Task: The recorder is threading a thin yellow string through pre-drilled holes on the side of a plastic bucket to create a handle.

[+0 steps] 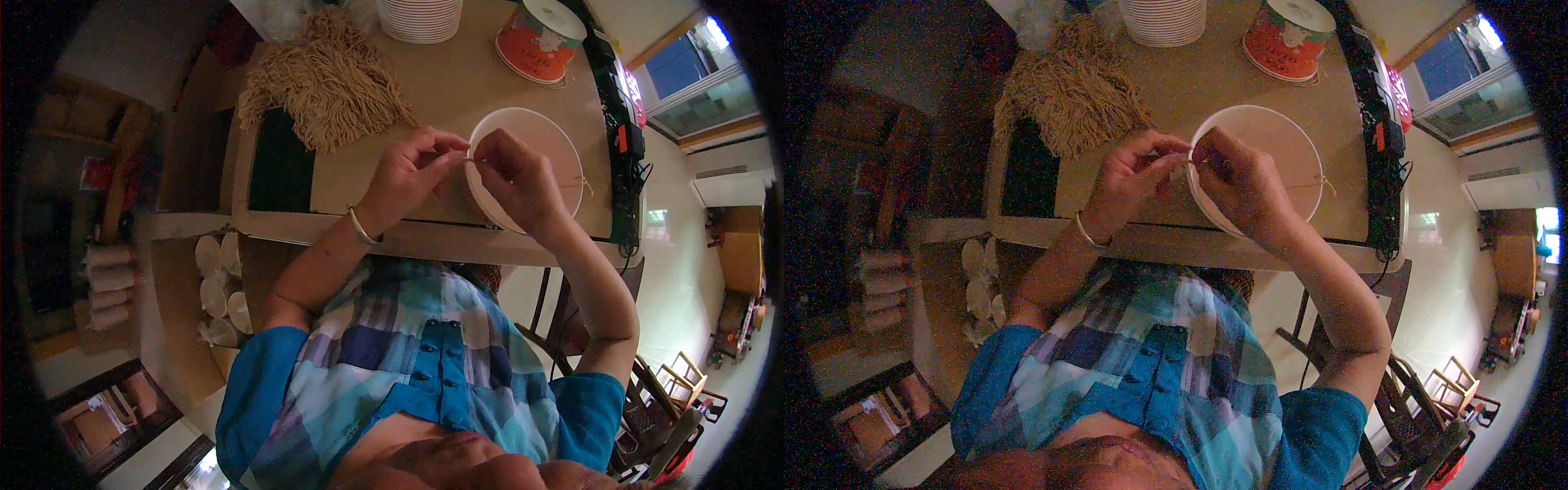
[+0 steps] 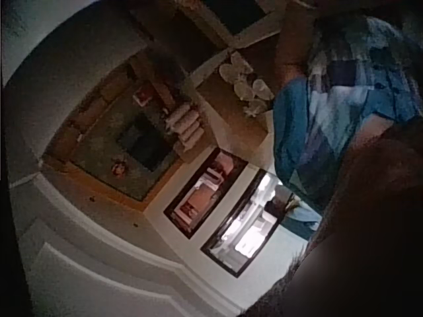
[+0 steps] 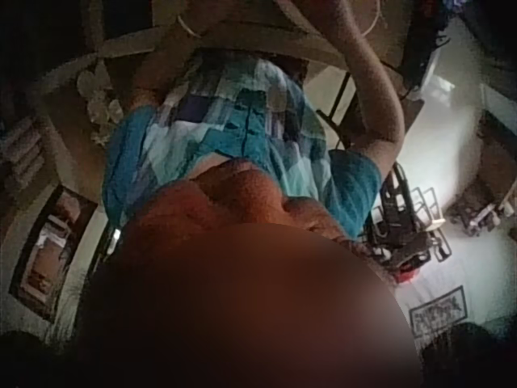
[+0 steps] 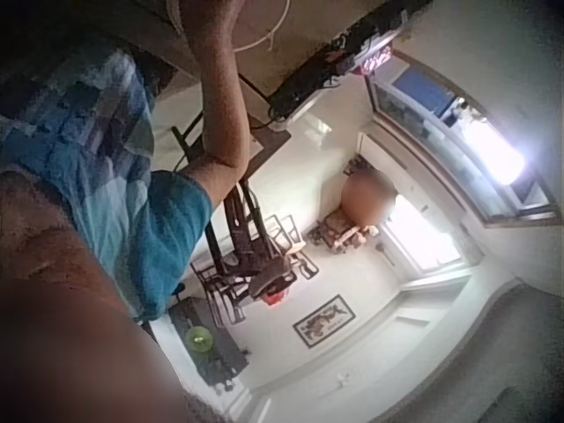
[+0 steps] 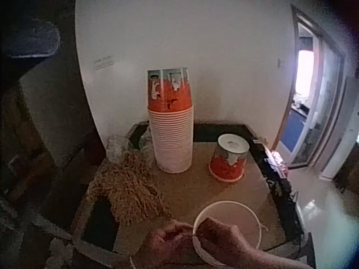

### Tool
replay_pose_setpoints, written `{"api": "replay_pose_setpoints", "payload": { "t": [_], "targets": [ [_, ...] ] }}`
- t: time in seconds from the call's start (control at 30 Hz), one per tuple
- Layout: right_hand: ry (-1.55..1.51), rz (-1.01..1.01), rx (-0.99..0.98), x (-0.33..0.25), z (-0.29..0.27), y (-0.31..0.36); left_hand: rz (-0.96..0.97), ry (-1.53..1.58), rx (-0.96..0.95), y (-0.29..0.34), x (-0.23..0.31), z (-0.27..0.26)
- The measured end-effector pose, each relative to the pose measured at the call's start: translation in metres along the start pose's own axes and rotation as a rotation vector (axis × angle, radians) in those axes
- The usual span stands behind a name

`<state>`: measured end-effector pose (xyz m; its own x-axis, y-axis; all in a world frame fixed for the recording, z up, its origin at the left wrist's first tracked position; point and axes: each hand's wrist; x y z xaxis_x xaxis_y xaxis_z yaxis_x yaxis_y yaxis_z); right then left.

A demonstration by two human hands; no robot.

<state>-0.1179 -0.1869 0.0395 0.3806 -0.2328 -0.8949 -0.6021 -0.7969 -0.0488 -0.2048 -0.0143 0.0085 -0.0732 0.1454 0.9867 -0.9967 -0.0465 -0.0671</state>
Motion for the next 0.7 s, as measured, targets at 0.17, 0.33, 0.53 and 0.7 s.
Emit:
{"api": "replay_pose_setpoints", "payload": {
  "t": [0.17, 0.33, 0.53, 0.7],
  "targets": [
    [0.034, -0.003, 0.013, -0.008, 0.000, 0.001, 0.004, -0.052, -0.030, 0.001, -0.004, -0.001],
    [0.062, -0.002, 0.036, -0.004, 0.002, 0.001, 0.104, -0.135, -0.021, -0.001, -0.011, -0.002],
    [0.041, 0.046, -0.009, -0.006, 0.000, -0.002, 0.099, -0.226, 0.094, 0.002, -0.006, 0.001],
    [0.002, 0.026, -0.054, -0.007, 0.001, -0.002, 0.070, -0.157, 0.078, 0.002, -0.004, 0.002]
  ]
}}
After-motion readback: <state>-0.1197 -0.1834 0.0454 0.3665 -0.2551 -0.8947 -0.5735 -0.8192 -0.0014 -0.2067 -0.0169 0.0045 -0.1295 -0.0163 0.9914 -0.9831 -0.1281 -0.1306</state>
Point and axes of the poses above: each hand's wrist, its own y-axis away from the middle knuckle, its own z-axis out of the palm, x = y × z, and after that the axes turned 6 degrees about -x, right-handed
